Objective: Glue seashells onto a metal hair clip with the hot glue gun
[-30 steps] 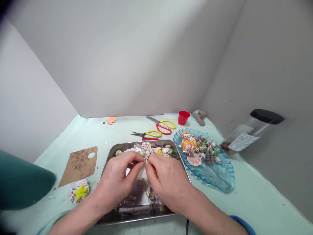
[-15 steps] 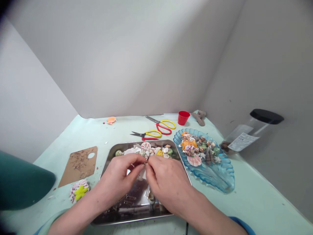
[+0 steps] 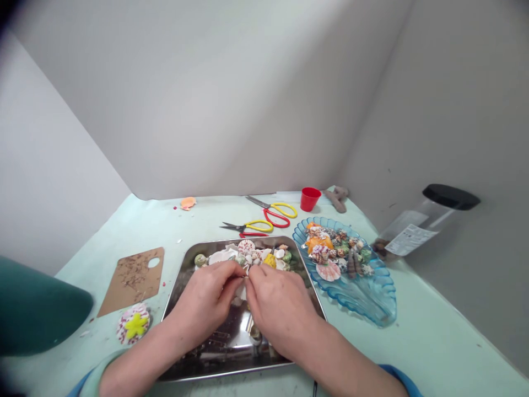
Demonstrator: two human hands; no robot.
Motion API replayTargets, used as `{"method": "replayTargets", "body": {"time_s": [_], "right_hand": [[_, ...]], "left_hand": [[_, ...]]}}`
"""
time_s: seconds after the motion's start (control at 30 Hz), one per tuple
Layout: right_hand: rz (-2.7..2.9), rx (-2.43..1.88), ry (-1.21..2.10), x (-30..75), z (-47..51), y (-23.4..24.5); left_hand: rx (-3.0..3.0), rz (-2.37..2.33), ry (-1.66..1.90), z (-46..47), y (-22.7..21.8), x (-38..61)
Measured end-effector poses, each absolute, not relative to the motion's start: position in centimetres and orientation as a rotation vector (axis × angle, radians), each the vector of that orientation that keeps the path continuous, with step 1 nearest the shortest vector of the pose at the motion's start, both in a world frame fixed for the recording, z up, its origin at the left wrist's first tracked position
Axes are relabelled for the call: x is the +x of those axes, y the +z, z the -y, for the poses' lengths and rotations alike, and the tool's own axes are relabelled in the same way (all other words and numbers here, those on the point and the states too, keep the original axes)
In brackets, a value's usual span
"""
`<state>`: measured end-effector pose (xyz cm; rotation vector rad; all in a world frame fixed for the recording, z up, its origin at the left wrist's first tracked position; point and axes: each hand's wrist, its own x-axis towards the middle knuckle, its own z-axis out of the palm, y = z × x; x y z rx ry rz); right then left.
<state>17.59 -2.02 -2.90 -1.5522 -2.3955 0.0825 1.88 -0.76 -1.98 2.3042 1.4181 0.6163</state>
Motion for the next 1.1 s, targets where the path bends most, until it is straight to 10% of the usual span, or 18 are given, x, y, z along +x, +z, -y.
{"method": "replayTargets", "body": {"time_s": [1.1], "right_hand": [[2.169,-1.442,0.294,17.83,1.92,-3.1]], "left_hand": [[2.422,-1.35,0.781,0.82,-2.52,1.98]]}}
